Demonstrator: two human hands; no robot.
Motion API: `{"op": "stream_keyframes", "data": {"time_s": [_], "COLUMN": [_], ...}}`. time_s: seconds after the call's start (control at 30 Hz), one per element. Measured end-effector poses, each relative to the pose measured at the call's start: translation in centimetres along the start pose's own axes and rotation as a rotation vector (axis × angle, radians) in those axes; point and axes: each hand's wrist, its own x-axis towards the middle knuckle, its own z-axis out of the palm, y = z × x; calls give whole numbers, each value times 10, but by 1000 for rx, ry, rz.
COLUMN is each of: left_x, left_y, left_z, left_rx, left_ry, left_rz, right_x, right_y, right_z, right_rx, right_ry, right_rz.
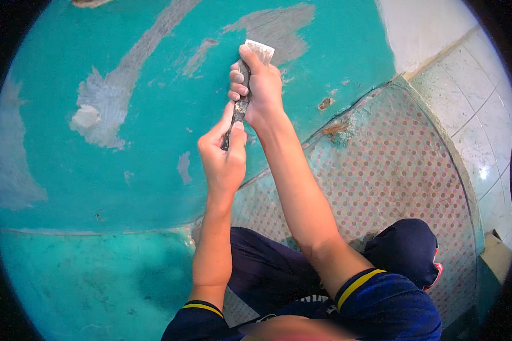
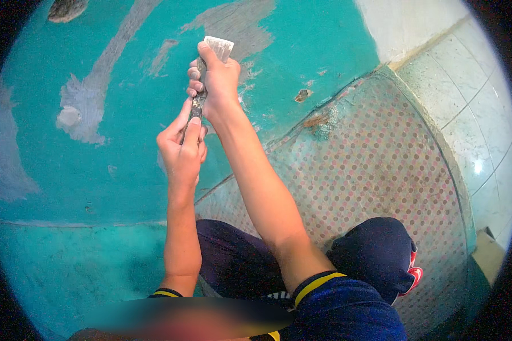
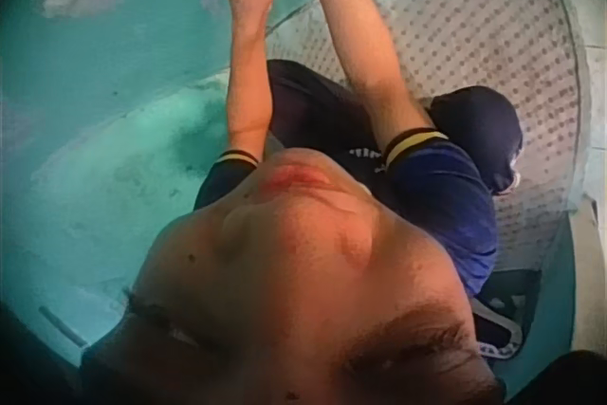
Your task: Scraping old paint or plaster from a turquoise-colored wall using a metal putty knife.
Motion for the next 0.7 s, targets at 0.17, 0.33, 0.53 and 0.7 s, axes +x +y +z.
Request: {"op": "stream_keyframes", "data": {"time_s": [0.17, 0.33, 0.53, 0.7], "left_x": [6, 0, 4, 5], "left_y": [11, 8, 13, 8], "left_z": [12, 2, 14, 3], "left_rx": [22, -33, -69, -95], "left_ry": [-48, -22, -85, -104], "left_rz": [49, -82, -56, -162], "right_x": [6, 2, 6, 1], "right_y": [-18, -4, -15, -3], "right_z": [1, -1, -7, -2], "right_rx": [58, 23, 35, -4], "right_ry": [-58, -11, -55, -33], "right_rz": [-81, -1, -36, 28]}}
